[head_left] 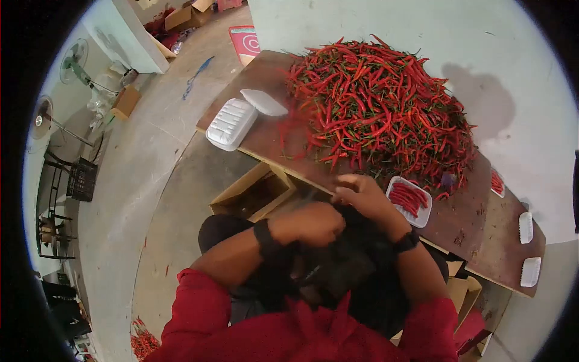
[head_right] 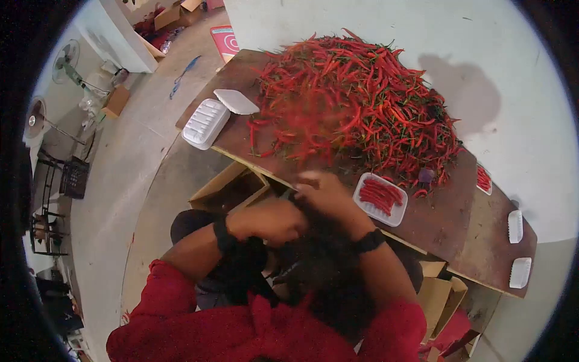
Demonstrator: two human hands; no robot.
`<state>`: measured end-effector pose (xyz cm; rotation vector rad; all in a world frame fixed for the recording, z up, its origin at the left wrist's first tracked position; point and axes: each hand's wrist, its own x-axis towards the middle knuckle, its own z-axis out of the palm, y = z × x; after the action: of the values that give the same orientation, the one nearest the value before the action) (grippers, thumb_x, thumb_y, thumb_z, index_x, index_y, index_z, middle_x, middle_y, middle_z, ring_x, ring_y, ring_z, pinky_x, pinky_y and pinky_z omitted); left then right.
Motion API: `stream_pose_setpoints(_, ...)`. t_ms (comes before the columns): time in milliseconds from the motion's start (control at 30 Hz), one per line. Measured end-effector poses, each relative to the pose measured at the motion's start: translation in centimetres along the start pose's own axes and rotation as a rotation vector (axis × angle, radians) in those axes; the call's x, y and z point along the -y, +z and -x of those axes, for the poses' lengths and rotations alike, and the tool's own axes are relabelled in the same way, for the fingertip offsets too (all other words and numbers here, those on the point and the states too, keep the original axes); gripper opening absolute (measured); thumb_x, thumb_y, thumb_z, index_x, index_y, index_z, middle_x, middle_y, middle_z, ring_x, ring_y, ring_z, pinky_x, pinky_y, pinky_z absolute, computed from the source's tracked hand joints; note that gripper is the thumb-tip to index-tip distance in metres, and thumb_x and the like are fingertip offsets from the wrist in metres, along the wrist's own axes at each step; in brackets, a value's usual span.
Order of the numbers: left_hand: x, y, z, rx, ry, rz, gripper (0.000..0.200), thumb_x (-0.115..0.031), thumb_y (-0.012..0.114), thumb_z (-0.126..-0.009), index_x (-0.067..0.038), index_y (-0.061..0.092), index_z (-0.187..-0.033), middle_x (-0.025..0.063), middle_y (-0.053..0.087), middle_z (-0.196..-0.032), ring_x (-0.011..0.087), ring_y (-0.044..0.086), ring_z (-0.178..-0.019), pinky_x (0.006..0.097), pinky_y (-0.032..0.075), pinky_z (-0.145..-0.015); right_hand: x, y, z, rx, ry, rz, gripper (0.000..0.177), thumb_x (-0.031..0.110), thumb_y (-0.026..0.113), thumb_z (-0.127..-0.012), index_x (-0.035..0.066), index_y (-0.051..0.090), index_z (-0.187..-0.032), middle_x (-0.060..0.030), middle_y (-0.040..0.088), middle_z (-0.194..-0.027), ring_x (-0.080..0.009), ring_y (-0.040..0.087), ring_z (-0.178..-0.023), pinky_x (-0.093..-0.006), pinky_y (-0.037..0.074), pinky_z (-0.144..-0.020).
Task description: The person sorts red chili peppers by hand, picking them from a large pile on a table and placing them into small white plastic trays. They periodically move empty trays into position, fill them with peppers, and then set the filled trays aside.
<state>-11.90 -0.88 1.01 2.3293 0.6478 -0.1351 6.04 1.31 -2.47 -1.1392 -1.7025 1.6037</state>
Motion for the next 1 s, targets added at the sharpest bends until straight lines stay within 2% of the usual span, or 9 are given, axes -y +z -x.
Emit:
stream_pose_setpoints(133,5.1,-2.3,-0.5,-0.605,-0.202,-0.139,0.014,-0.016,0.057,-0.073,-0.008,0.064,-0.083,0.0147,0.063,-0.081,0.0351,0.06,-0.078,0.0465,0.047,-0.068,0.4,-2.4,4.3,-0.206,0.106,0.263,0.035,0.018,0.059,-0.086,-0.006,0.058,-0.112,-0.0095,0.065,-0.095,-0.0139,0.063,-0.08,-0.0255,0.049,-0.071)
stream_pose_setpoints(200,8.0,-3.0,-0.5,-0.722,-0.446,-0.307,0.016,-0.017,0.058,-0.074,-0.008,0.064,-0.086,0.0152,0.063,-0.088,0.0359,0.06,-0.082,0.0472,0.047,-0.07,0.9,-3.0,5.8,-0.256,0.097,0.316,0.034,0.018,0.059,-0.085,-0.006,0.06,-0.11,-0.0091,0.065,-0.093,-0.0134,0.062,-0.078,-0.0253,0.049,-0.071)
stream_pose_setpoints(300,10.0,-3.7,-0.4,-0.664,-0.666,-0.322,0.018,-0.017,0.058,-0.075,-0.007,0.064,-0.088,0.0157,0.062,-0.093,0.0368,0.06,-0.087,0.0472,0.048,-0.072,0.5,-3.7,7.3,-0.315,0.159,0.159,0.033,0.016,0.057,-0.085,-0.007,0.059,-0.109,-0.0086,0.065,-0.091,-0.0127,0.062,-0.076,-0.0248,0.048,-0.072)
stream_pose_setpoints(400,11.7,-3.0,-1.0,-0.624,-0.673,-0.38,0.019,-0.017,0.057,-0.075,-0.006,0.063,-0.089,0.0159,0.063,-0.091,0.0337,0.061,-0.09,0.0458,0.049,-0.075,-0.2,-4.3,8.4,-0.357,0.141,0.14,0.03,0.014,0.056,-0.086,-0.007,0.06,-0.107,-0.0083,0.065,-0.09,-0.0124,0.061,-0.075,-0.025,0.048,-0.071)
stream_pose_setpoints(533,9.5,-4.0,-2.1,-0.486,-0.585,-0.308,0.021,-0.02,0.059,-0.076,-0.005,0.063,-0.09,0.0156,0.064,-0.092,0.033,0.06,-0.095,0.0452,0.048,-0.078,-0.2,-4.3,9.5,-0.448,0.066,0.195,0.029,0.017,0.058,-0.08,-0.005,0.064,-0.098,-0.0127,0.066,-0.084,-0.0178,0.064,-0.077,-0.0305,0.049,-0.07)
stream_pose_setpoints(600,8.2,-4.3,-3.5,-0.614,-0.428,0.051,0.021,-0.021,0.06,-0.079,-0.003,0.062,-0.09,0.014,0.065,-0.088,0.0286,0.064,-0.083,0.0408,0.05,-0.071,0.2,-4.2,9.9,-0.467,0.029,0.18,0.028,0.017,0.058,-0.08,-0.005,0.064,-0.096,-0.0124,0.066,-0.084,-0.0177,0.064,-0.075,-0.0304,0.049,-0.07)
stream_pose_setpoints(667,6.2,-4.7,-4.7,-0.637,-0.386,0.186,0.021,-0.019,0.06,-0.08,-0.002,0.062,-0.092,0.013,0.064,-0.086,0.0249,0.064,-0.075,0.0377,0.05,-0.067,0.7,-4.1,10.4,-0.427,0.072,0.153,0.026,0.01,0.055,-0.086,-0.007,0.06,-0.105,-0.0083,0.065,-0.085,-0.011,0.061,-0.072,-0.0249,0.048,-0.068)
stream_pose_setpoints(800,2.4,-5.0,-6.6,-0.66,-0.338,0.438,0.031,-0.013,0.061,-0.081,0.003,0.059,-0.107,0.0102,0.066,-0.078,0.0124,0.062,-0.061,0.0277,0.049,-0.06,-0.2,-4.2,11.6,-0.478,0.042,0.169,0.026,0.011,0.055,-0.086,-0.006,0.061,-0.105,-0.0071,0.065,-0.083,-0.0104,0.061,-0.071,-0.0245,0.048,-0.067)
stream_pose_setpoints(1000,-2.5,-2.1,-9.1,-0.462,-0.026,0.665,0.032,-0.006,0.056,-0.082,0.002,0.055,-0.113,0.0085,0.064,-0.087,0.0117,0.062,-0.067,0.0263,0.049,-0.063,-1.1,-4.1,12.7,-0.6,0.137,-0.082,0.025,0.011,0.056,-0.086,-0.004,0.061,-0.105,-0.0052,0.064,-0.082,-0.0096,0.059,-0.069,-0.0232,0.047,-0.063)
